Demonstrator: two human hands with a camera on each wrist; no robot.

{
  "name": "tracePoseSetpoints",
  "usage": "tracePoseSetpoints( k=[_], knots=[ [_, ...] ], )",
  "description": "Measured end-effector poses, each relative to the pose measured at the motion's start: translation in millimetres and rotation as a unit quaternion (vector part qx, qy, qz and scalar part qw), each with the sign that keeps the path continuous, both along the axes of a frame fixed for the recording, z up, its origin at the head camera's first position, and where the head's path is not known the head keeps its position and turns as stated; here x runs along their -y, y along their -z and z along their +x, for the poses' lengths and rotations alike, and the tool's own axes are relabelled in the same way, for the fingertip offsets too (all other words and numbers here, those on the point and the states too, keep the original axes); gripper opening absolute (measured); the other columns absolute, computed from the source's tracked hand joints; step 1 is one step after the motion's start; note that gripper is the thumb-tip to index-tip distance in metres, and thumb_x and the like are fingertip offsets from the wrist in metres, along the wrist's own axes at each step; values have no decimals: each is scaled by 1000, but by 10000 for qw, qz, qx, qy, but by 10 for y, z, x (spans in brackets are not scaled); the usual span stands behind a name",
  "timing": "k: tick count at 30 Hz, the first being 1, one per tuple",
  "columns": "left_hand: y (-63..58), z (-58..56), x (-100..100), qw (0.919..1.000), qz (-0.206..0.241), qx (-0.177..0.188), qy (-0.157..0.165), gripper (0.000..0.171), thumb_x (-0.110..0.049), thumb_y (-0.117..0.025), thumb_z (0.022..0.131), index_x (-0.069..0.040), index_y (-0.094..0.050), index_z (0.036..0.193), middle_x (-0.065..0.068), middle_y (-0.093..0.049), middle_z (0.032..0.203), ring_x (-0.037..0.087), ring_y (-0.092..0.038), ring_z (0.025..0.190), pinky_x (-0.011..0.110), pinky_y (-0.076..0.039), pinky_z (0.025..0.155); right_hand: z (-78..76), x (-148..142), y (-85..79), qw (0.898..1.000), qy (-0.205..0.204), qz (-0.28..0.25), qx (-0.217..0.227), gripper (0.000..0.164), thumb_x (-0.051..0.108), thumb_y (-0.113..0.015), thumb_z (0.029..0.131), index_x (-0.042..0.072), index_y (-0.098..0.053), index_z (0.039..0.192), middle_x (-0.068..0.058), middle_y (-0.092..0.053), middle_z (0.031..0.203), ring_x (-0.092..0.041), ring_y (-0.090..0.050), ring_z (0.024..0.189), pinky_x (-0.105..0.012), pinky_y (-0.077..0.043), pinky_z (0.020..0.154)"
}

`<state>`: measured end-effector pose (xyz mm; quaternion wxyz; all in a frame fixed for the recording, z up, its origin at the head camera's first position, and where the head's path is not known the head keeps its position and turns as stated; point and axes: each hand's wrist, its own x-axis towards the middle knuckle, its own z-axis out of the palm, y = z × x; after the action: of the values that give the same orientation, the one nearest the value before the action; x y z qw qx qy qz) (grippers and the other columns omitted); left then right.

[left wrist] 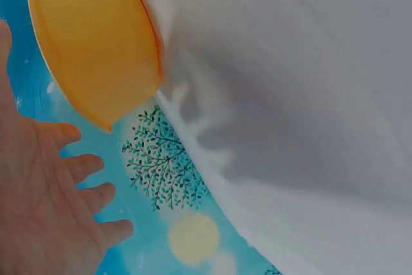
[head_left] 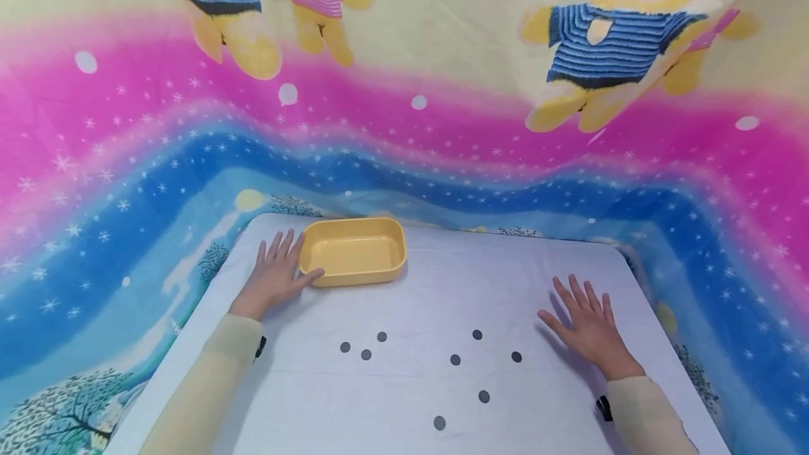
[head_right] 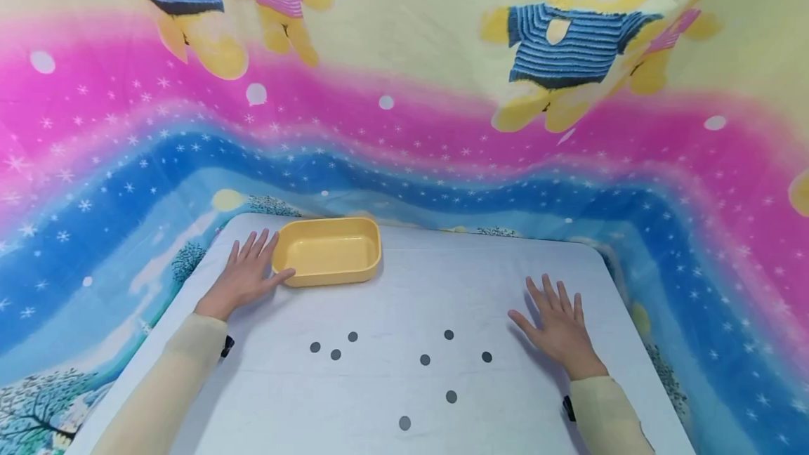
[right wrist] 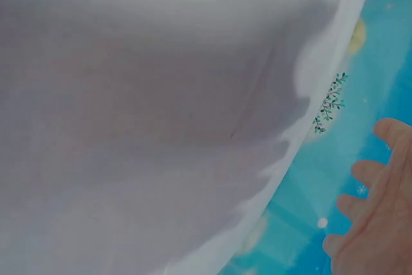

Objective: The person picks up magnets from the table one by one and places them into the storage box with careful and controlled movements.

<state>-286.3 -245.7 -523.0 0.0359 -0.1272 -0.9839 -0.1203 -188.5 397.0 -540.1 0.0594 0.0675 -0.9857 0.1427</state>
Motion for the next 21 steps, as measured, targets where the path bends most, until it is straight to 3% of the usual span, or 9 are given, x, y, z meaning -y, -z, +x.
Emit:
tracePoseSetpoints(
  k=[7, 21],
  knots=[
    [0, -111, -72, 9999, 32, 80, 104, 107, -82, -38, 89, -8, -10, 162, 20, -6, 167, 42, -1, 153, 65, 5, 120, 23, 53, -5, 10000, -16, -35, -21, 87, 58, -60, 94, 18, -22, 161, -21, -11, 166, -45, 2, 152, -62, 18, 117],
    [76, -219, -139, 9998, 0, 189, 99, 111, -84, -33, 88, -4, -7, 161, 19, -6, 167, 37, -7, 154, 55, -1, 124, 18, 105, 23, 9999, -150, -22, -36, 88, 59, -58, 94, 16, -22, 161, -23, -15, 165, -45, -2, 152, -54, 23, 117]
  ],
)
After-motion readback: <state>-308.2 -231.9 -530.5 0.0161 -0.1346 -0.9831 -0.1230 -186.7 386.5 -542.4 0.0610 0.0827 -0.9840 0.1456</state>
